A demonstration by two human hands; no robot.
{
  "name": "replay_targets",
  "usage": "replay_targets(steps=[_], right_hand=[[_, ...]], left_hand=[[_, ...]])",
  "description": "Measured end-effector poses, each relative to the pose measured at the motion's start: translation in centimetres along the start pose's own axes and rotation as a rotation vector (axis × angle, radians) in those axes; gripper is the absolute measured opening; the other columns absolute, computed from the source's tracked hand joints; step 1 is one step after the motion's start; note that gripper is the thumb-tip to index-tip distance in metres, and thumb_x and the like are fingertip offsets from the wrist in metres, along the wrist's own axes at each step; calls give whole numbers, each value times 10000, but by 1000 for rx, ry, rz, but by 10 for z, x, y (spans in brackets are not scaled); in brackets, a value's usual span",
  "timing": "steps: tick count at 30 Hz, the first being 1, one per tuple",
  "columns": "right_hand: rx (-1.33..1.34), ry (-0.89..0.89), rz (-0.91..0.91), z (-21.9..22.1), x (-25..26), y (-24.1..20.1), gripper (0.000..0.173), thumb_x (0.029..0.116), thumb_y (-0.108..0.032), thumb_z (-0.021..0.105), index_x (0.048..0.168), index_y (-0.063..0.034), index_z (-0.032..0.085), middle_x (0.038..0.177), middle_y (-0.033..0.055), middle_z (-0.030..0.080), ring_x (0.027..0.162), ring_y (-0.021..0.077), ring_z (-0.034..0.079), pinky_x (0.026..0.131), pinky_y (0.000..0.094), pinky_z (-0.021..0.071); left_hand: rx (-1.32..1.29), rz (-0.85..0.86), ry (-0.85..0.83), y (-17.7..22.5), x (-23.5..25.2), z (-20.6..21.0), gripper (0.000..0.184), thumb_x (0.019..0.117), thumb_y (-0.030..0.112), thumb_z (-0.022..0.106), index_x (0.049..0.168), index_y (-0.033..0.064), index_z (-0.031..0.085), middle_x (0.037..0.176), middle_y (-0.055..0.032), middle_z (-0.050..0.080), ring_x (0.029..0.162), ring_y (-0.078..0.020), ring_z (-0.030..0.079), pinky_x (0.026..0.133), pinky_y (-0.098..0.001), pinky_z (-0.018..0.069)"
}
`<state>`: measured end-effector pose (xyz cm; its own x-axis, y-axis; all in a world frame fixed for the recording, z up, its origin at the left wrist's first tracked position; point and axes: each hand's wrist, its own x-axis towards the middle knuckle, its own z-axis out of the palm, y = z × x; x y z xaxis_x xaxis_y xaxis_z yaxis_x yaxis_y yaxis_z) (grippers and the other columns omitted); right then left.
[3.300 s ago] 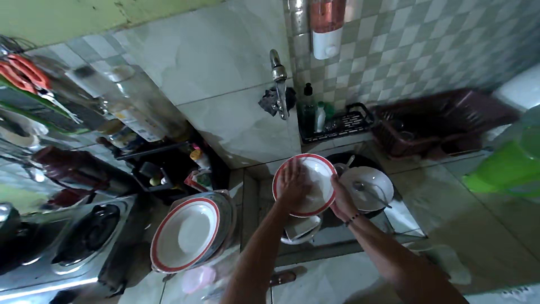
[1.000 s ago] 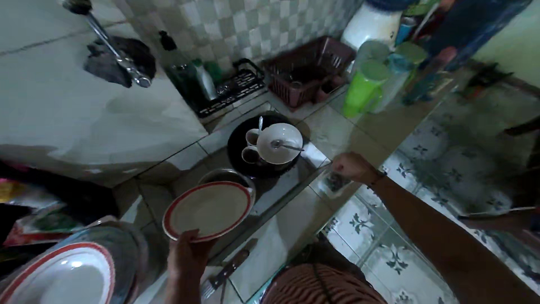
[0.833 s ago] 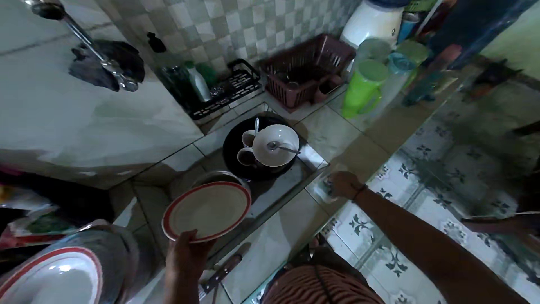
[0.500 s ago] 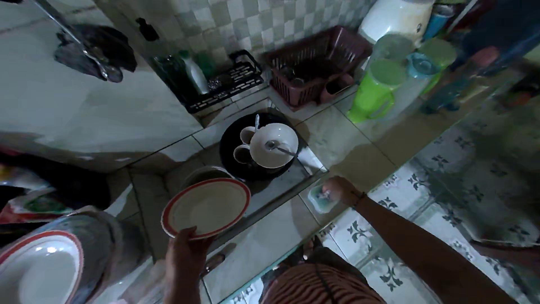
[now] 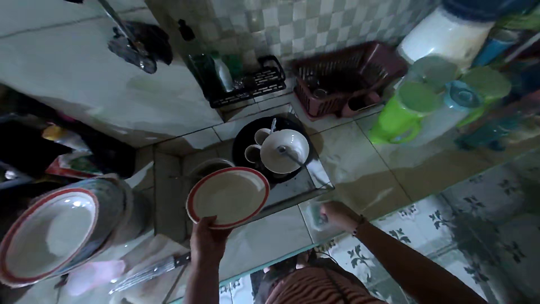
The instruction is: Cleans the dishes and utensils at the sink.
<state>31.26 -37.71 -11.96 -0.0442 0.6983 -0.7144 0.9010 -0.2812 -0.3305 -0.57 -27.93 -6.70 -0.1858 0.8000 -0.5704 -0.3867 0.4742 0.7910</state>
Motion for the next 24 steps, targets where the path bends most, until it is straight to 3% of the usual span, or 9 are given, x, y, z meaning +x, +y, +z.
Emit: replay_targets(steps=[2, 5, 9, 11, 13, 15, 18, 21, 24], right_hand=[[-20, -45, 28, -8, -10, 1, 306, 1027, -198, 573, 1237, 7, 657, 1224, 255, 658, 1184, 432, 616, 985, 616, 475], [23, -21, 97, -5, -2, -1, 447, 935, -358, 727, 1244, -40, 669, 1208, 217, 678, 1161, 408, 632, 975, 630, 481], [8, 73, 114, 10, 16, 1, 275, 971, -188, 648, 1168, -2, 697, 1179, 246, 685, 1140, 437, 641, 958, 629, 488], [76, 68, 114, 2, 4, 2, 288, 997, -202, 630, 1166, 25, 682, 1174, 266, 672, 1142, 439, 632, 968, 623, 480], [234, 104, 43, -18, -18, 8, 296, 969, -159, 684, 1177, 51, 670, 1125, 269, 669, 1049, 405, 651, 935, 583, 503], [446, 198, -97, -43, -41, 11, 283, 954, -108, 706, 1179, 53, 646, 1022, 205, 667, 872, 281, 674, 815, 467, 572], [708, 344, -307, -90, -72, -13, 267, 917, -91, 677, 1158, 16, 637, 962, 85, 679, 794, 140, 680, 727, 327, 607], [824, 438, -376, -132, -88, -59, 211, 991, -109, 610, 1168, 3, 629, 956, 69, 687, 806, 140, 691, 735, 315, 615], [869, 516, -477, -156, -71, -104, 236, 1039, -194, 557, 1199, -36, 625, 941, 65, 679, 732, 147, 683, 642, 326, 620]], left_hand=[[8, 3, 25, -1, -4, 3, 334, 1043, 107, 394, 1376, 76, 416, 1035, -158, 649, 809, -246, 705, 647, -422, 610], [-13, 11, 18, -2, -5, 4, 350, 1044, 86, 397, 1394, 68, 407, 1040, -168, 655, 815, -255, 710, 644, -427, 612], [-70, 23, -36, -4, -4, 6, 298, 1036, 71, 387, 1331, 45, 423, 1006, -143, 655, 813, -220, 708, 655, -391, 614], [-97, 21, -61, -2, -1, 7, 284, 1044, 71, 373, 1318, 25, 435, 1009, -146, 653, 825, -217, 706, 674, -387, 615], [-118, 21, -96, -2, 4, 6, 259, 1052, 74, 358, 1289, 21, 449, 999, -142, 659, 833, -210, 708, 690, -382, 617], [-118, 6, -120, -2, 8, 4, 253, 1051, 80, 357, 1275, 19, 457, 984, -137, 664, 821, -204, 709, 684, -372, 615], [-121, -36, -148, -2, 14, 5, 252, 1046, 74, 376, 1274, 16, 467, 959, -147, 675, 799, -213, 713, 666, -367, 615], [-106, -40, -215, -2, 18, 7, 298, 1043, 65, 378, 1329, 21, 446, 993, -141, 673, 836, -203, 713, 693, -362, 616], [-82, -66, -279, -2, 23, 12, 323, 1050, 79, 380, 1362, 19, 437, 1023, -151, 671, 856, -215, 709, 714, -371, 612]])
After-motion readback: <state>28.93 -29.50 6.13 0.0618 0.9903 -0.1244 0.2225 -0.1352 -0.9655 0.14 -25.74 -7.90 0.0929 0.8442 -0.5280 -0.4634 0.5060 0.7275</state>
